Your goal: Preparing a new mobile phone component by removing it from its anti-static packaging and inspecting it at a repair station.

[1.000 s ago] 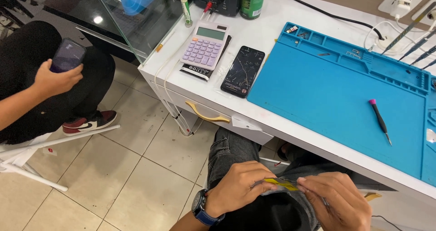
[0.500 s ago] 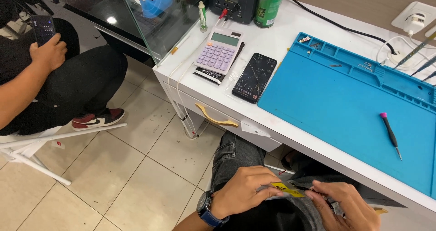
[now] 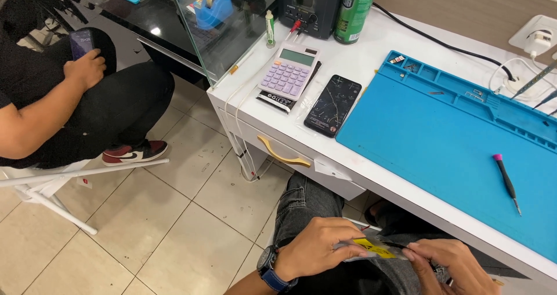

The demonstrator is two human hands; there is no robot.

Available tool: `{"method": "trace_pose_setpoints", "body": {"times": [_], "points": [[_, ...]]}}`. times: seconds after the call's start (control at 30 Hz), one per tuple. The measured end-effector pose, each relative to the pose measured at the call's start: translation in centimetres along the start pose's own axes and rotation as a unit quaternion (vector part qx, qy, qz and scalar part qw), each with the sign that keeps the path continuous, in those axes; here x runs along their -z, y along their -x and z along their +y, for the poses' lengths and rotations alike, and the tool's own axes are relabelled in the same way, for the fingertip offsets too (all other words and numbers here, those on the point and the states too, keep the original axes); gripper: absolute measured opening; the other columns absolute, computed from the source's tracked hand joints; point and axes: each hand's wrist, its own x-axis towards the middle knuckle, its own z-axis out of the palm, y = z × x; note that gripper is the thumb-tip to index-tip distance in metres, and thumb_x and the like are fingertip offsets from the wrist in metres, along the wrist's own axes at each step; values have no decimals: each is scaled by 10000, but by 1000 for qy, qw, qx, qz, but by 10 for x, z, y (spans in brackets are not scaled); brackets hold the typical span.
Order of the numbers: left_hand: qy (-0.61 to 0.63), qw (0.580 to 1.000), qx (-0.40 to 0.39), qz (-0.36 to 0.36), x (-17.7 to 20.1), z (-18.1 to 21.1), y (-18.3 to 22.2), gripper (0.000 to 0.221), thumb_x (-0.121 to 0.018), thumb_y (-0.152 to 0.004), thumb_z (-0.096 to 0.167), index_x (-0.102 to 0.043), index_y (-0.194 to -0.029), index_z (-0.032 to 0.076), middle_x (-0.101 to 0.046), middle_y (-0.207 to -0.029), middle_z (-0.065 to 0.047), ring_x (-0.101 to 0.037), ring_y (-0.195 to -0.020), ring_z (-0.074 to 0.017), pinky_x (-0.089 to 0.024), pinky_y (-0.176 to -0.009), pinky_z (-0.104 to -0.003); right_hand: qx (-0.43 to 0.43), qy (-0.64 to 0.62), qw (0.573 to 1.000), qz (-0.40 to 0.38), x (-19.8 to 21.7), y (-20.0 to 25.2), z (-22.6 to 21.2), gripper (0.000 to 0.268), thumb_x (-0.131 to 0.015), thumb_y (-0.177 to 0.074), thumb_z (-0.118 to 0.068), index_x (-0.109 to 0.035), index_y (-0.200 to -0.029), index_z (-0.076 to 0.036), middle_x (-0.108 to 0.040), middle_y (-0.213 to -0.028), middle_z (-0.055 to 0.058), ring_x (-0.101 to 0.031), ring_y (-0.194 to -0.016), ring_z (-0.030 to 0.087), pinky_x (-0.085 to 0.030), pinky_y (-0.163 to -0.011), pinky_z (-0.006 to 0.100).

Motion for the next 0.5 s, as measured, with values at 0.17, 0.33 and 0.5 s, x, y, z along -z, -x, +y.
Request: {"method": "trace_pose_setpoints", "body": {"times": [0.17,0.33,0.5], "points": [[6,1000,-1,-5,1,5,-1,229,-628,-1046,216,-704,-1143,22,-718,-1096,-147,-695,-967,-290,-569,-860,-389,15,-7,1000,-25,-4,-3,-9,51,-790,-804,-78,-770,-832,-40,-778,-832,83,-732,-721,174,-589,-691,273],[11,1000,10,-5,1,4,-1,231,-619,-1049,221,-706,-1120,19,-715,-1117,-153,-693,-1000,-292,-569,-879,-390,46,-35,998,-15,-9,-6,-8,35,-773,-819,-47,-761,-842,-24,-769,-808,85,-727,-688,168,-581,-656,268],[36,999,21,-1,0,3,1,251,-636,-1036,245,-711,-1137,28,-725,-1129,-162,-704,-1005,-282,-574,-876,-373,-8,-6,1000,4,-11,1,-7,52,-785,-839,-57,-762,-823,-14,-763,-812,108,-721,-708,191,-569,-693,288]]}}
